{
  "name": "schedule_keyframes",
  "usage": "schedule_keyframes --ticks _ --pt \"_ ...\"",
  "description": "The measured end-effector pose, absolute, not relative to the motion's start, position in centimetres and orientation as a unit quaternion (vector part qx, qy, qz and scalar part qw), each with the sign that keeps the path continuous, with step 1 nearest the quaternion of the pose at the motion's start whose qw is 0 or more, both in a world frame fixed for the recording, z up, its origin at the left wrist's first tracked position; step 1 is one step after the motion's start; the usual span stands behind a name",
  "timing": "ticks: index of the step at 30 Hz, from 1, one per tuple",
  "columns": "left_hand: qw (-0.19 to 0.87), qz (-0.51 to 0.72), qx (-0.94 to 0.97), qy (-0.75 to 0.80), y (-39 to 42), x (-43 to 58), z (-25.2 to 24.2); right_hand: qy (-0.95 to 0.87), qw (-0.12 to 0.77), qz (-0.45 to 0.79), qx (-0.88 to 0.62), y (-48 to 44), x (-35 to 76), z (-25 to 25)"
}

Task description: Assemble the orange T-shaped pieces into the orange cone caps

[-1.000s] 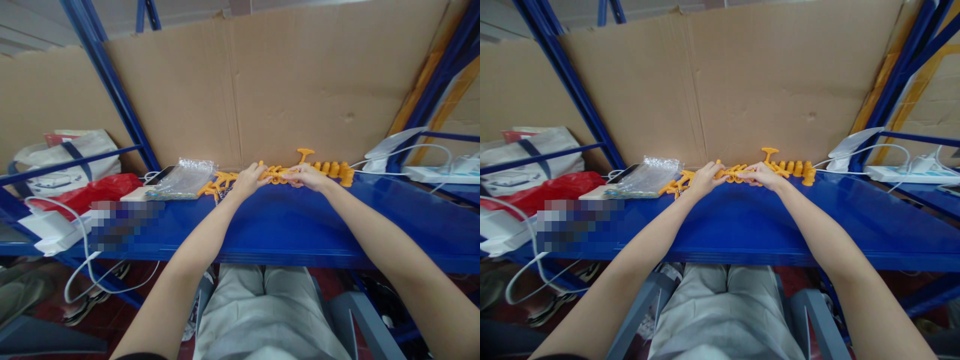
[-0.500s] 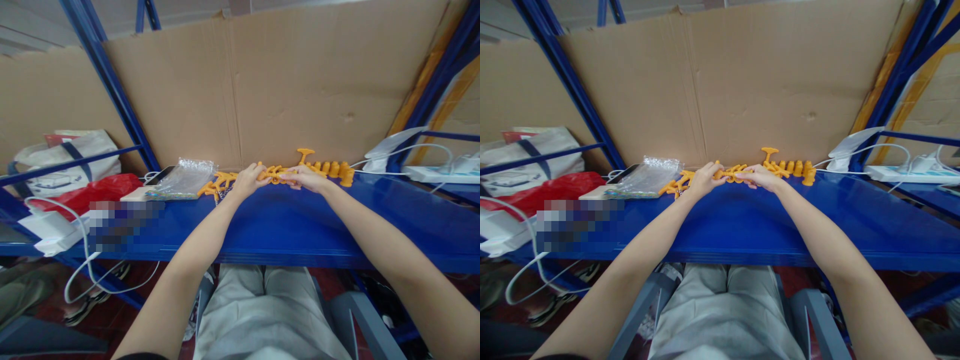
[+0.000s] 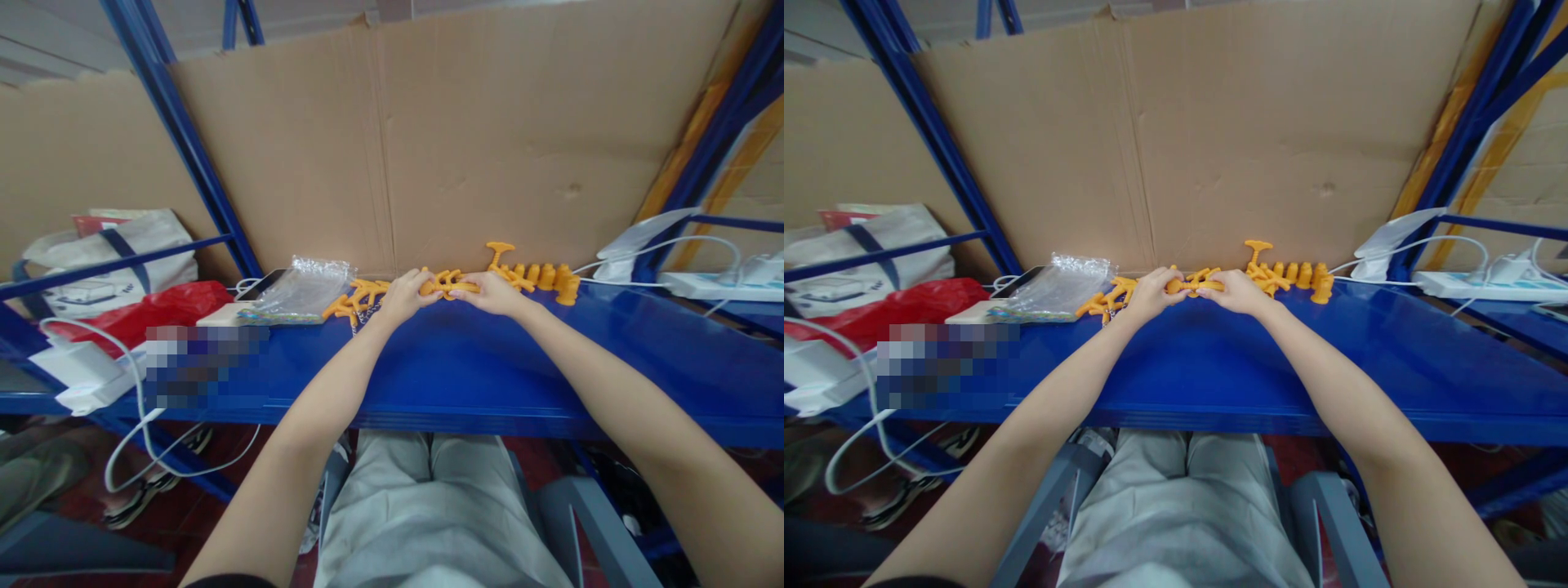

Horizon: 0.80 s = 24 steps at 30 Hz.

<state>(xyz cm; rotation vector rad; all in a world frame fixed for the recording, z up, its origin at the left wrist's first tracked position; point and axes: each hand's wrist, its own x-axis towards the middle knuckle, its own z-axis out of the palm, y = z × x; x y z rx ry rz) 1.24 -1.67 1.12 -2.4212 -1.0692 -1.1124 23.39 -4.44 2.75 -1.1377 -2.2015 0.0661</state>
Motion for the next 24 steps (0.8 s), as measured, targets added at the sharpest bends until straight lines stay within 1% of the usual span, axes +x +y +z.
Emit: schedule_keyframes --ticks 7,11,15,21,24 --pt "0.148 -0.375 -0.840 -0.363 -1.5 1.1 1.0 -0.842 0.343 0.116 -0.399 -4.2 23.4 3.0" --pt "0.153 -0.370 -0.839 -0.369 -1.6 1.1 1.1 -0.840 0.336 0.138 -0.402 -4.4 23.4 3.3" --pt "0.161 -0.367 -0.841 -0.364 -1.5 0.9 1.1 -0.839 0.325 0.115 -0.421 -4.3 23.3 3.0" --pt "0.169 -0.349 -0.852 -0.352 -1.3 0.9 0.8 -0.845 0.273 0.068 -0.455 -3.8 23.4 2.0" --pt "0.167 -0.349 -0.853 -0.350 -1.4 1.1 0.8 -0.848 0.274 0.054 -0.450 -3.7 23.6 1.9"
